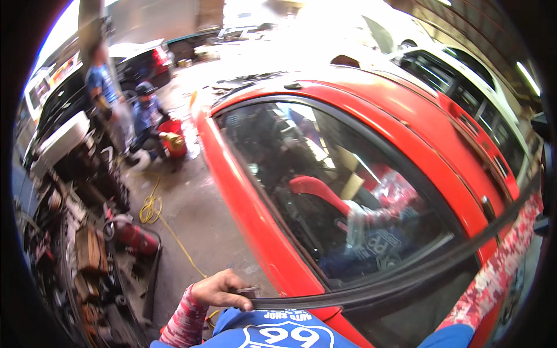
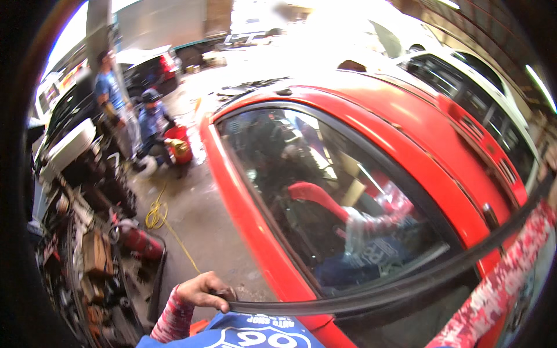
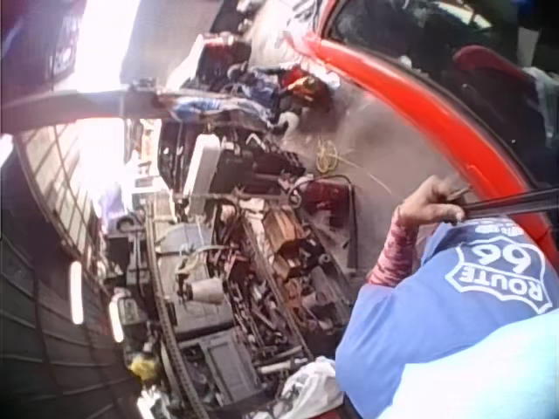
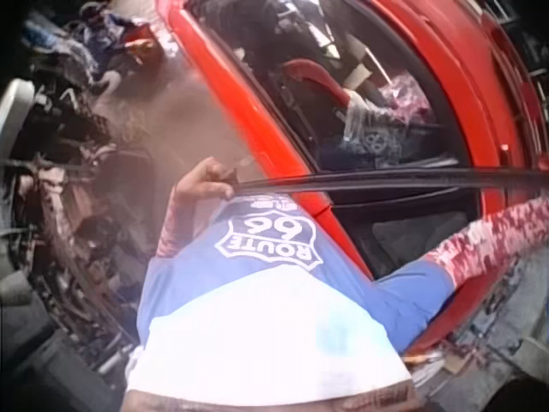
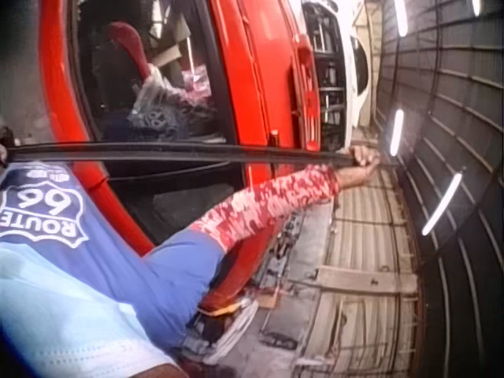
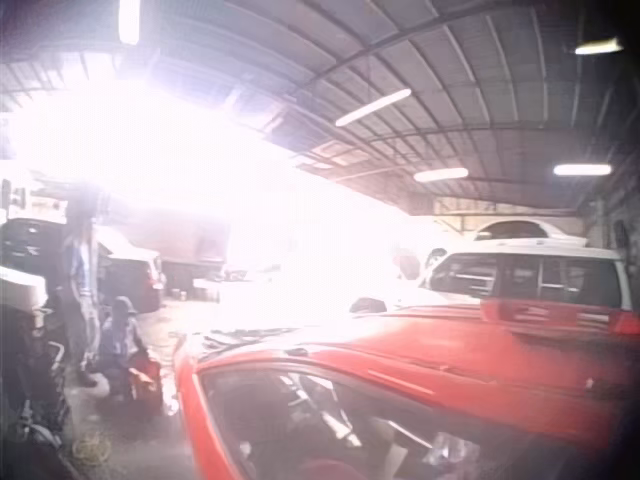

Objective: The person removes a black rubber weatherstrip from the driver-side window frame of a red car using a small metal tool, then installs a new weatherstrip along the same window frame. The person handles the weatherstrip and tool throughout the process.

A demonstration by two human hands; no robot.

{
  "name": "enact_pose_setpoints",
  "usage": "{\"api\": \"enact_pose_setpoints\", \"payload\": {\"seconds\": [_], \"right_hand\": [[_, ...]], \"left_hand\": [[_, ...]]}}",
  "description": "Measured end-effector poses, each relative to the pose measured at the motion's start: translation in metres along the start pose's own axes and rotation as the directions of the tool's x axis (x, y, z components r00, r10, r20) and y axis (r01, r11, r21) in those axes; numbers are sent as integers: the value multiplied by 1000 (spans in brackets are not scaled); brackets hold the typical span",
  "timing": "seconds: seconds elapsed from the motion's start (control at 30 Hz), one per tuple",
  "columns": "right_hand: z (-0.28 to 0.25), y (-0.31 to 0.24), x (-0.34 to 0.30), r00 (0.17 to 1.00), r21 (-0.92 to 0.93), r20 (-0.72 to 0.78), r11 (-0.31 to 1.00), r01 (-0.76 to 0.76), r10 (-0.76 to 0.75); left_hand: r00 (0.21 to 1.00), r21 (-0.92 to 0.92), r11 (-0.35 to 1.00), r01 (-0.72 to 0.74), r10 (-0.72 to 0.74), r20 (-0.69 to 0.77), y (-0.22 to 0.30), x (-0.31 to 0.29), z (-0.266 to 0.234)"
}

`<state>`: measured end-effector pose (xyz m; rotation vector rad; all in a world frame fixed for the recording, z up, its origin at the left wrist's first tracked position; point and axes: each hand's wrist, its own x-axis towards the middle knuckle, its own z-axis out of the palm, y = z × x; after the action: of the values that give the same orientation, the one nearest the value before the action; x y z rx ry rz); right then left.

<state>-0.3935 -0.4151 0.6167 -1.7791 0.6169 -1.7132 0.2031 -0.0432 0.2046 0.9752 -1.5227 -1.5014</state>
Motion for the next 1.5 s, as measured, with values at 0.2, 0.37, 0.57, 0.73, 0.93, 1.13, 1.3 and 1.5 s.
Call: {"api": "enact_pose_setpoints", "payload": {"seconds": [0.2,0.37,0.57,0.73,0.93,1.13,1.3,1.5], "right_hand": [[-43,15,41,988,587,123,809,6,-97],[-14,0,45,998,589,-5,807,-43,57],[118,16,-25,954,313,189,907,-282,231],[244,51,-157,859,269,188,816,-512,477],[266,38,-180,688,-187,546,871,-455,477],[227,37,-195,916,-692,388,625,361,-100],[187,47,-179,933,-866,154,411,286,-325],[209,105,-158,954,-747,91,614,254,-284]], "left_hand": [[1000,24,1000,-14,14,-20,3,20,6],[994,111,993,-32,19,111,25,33,-2],[968,-51,991,-121,107,-228,79,95,13],[915,457,873,-168,310,-256,153,181,19],[722,967,251,51,659,-209,228,266,-45],[661,911,332,-243,745,-95,277,404,-120],[676,994,110,26,730,-98,291,497,-121],[650,979,-70,191,757,-73,323,592,-117]]}}
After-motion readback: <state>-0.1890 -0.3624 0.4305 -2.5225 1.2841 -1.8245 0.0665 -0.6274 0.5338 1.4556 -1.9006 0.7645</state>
